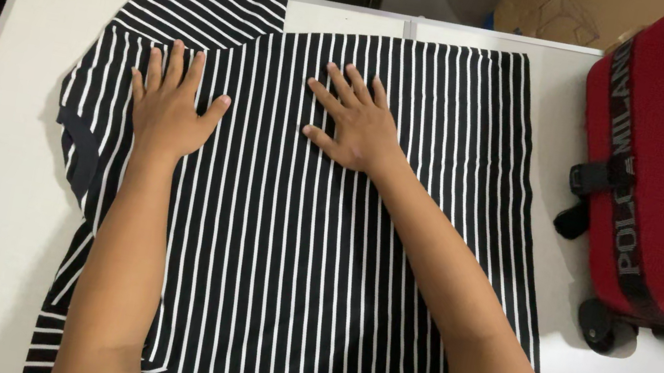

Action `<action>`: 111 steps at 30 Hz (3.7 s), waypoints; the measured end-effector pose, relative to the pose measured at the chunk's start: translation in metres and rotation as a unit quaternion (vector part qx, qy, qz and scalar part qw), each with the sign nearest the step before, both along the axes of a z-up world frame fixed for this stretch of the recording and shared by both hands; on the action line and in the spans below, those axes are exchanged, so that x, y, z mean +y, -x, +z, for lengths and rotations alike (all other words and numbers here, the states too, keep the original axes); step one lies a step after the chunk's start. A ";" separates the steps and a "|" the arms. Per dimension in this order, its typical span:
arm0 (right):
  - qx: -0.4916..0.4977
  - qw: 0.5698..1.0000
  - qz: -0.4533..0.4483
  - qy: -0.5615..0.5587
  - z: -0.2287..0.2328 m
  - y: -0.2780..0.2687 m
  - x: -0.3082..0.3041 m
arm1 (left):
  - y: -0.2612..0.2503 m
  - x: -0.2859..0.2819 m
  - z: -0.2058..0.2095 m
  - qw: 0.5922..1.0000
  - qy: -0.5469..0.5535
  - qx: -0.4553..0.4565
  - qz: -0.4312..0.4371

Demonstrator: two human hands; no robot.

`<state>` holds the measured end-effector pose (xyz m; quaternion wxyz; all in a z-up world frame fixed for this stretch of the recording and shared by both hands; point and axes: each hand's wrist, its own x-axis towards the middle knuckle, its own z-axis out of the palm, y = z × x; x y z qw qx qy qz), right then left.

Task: The person removes a striped shirt from a red suitcase and lays it on a white table. They fold the shirt by hand, smoothing it out and folding it into a compact rectangle.

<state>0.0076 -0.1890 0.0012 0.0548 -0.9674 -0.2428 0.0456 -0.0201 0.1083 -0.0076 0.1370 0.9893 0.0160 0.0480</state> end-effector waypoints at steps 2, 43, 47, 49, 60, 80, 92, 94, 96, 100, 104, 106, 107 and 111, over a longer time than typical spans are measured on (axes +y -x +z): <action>0.000 1.000 -0.023 0.006 0.000 -0.005 -0.020 | 0.001 -0.002 0.000 1.000 0.001 0.007 0.006; -0.064 0.975 -0.187 -0.100 -0.011 -0.014 -0.169 | -0.016 -0.056 0.008 0.999 -0.012 0.034 -0.009; -0.067 0.975 -0.187 -0.101 -0.010 -0.012 -0.169 | -0.009 -0.008 0.013 0.997 -0.025 0.051 0.049; -0.065 0.971 -0.205 -0.105 -0.010 -0.009 -0.168 | -0.004 0.014 0.014 0.994 -0.023 0.065 0.085; -0.125 0.940 -0.314 0.048 0.003 -0.008 -0.133 | 0.000 0.052 -0.003 0.990 -0.017 0.030 0.136; -0.017 0.975 -0.219 -0.031 -0.004 -0.034 -0.124 | 0.004 0.054 0.010 0.991 -0.009 0.050 0.125; -0.065 0.962 -0.243 -0.107 0.003 -0.031 -0.161 | -0.019 -0.034 0.007 0.988 -0.048 -0.124 -0.080; -0.052 0.980 -0.164 -0.103 0.001 -0.032 -0.120 | -0.039 -0.064 0.012 0.990 0.039 -0.111 -0.083; -0.020 0.988 -0.120 -0.099 -0.003 -0.032 -0.083 | -0.061 -0.079 0.011 0.988 0.067 -0.110 -0.080; -0.049 0.994 -0.087 -0.053 -0.008 -0.027 -0.061 | -0.089 -0.082 -0.009 0.984 0.141 -0.087 -0.059; -0.057 0.995 -0.057 -0.062 -0.011 -0.026 -0.071 | -0.104 -0.077 -0.020 0.979 0.128 -0.149 -0.060; -0.062 0.995 -0.045 -0.061 -0.012 -0.021 -0.076 | -0.101 -0.075 -0.020 0.980 0.083 -0.163 -0.071; -0.057 0.995 -0.045 -0.066 -0.013 -0.018 -0.080 | -0.102 -0.076 -0.018 0.983 0.071 -0.152 -0.070; -0.044 0.994 -0.076 -0.065 -0.009 -0.019 -0.099 | -0.099 -0.070 -0.013 0.987 0.045 -0.127 -0.087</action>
